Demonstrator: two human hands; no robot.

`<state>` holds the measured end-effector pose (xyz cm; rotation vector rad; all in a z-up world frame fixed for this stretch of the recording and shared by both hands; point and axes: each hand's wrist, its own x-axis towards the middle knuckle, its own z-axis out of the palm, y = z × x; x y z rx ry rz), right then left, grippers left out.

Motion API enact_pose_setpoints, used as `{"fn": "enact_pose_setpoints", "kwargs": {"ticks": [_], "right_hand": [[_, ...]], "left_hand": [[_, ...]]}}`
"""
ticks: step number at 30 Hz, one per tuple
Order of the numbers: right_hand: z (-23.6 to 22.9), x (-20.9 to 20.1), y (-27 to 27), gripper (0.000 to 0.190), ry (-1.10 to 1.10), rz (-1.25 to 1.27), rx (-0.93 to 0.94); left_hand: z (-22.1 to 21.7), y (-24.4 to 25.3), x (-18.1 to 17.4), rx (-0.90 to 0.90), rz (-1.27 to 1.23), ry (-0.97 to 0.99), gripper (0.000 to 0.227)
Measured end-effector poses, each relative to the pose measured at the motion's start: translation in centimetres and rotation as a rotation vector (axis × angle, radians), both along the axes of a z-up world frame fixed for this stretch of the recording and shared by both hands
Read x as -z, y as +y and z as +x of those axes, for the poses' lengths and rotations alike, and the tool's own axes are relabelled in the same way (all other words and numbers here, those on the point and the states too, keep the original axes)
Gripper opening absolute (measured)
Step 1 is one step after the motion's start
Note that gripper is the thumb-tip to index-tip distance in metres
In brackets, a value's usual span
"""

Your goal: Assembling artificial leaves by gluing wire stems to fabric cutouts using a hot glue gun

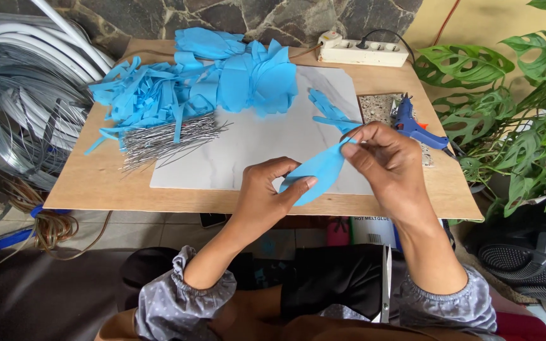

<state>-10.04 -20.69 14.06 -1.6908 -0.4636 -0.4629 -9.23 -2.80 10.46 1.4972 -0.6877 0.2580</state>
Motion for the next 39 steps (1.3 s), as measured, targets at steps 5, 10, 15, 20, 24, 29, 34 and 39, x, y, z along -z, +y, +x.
{"fn": "enact_pose_setpoints", "kwargs": {"ticks": [5, 10, 15, 20, 24, 29, 34, 39], "right_hand": [[1.3, 1.1, -1.1, 0.003, 0.019, 0.123, 0.049], [2.2, 0.5, -3.5, 0.007, 0.061, 0.280, 0.104], [1.9, -0.5, -5.8, 0.004, 0.189, 0.405, 0.074], [1.7, -0.5, -6.5, 0.003, 0.176, 0.425, 0.072], [1.2, -0.5, -7.3, 0.005, 0.125, 0.425, 0.098], [0.3, 1.7, -6.0, 0.005, 0.130, 0.317, 0.090], [-3.3, 4.7, 0.9, 0.014, 0.401, 0.027, -0.094], [-5.1, 9.4, 2.3, 0.005, 0.353, 0.026, -0.111]], "left_hand": [[-0.4, 0.2, 1.8, 0.049, 0.017, 0.092, 0.008], [-1.7, 1.1, 5.1, 0.130, 0.031, 0.211, 0.006], [-4.6, 3.8, 10.1, 0.378, 0.245, 0.589, 0.010], [-7.2, 8.2, 24.7, 0.452, 0.360, 0.951, 0.016], [-8.0, 13.1, 26.8, -0.032, 0.202, 1.121, 0.030], [-7.2, 14.0, 17.6, -0.608, 0.701, 0.503, 0.030], [-7.1, 7.0, 6.1, -0.192, 0.234, 0.301, 0.027], [-5.5, 1.2, 10.2, 0.027, 0.012, 0.250, 0.016]]}}
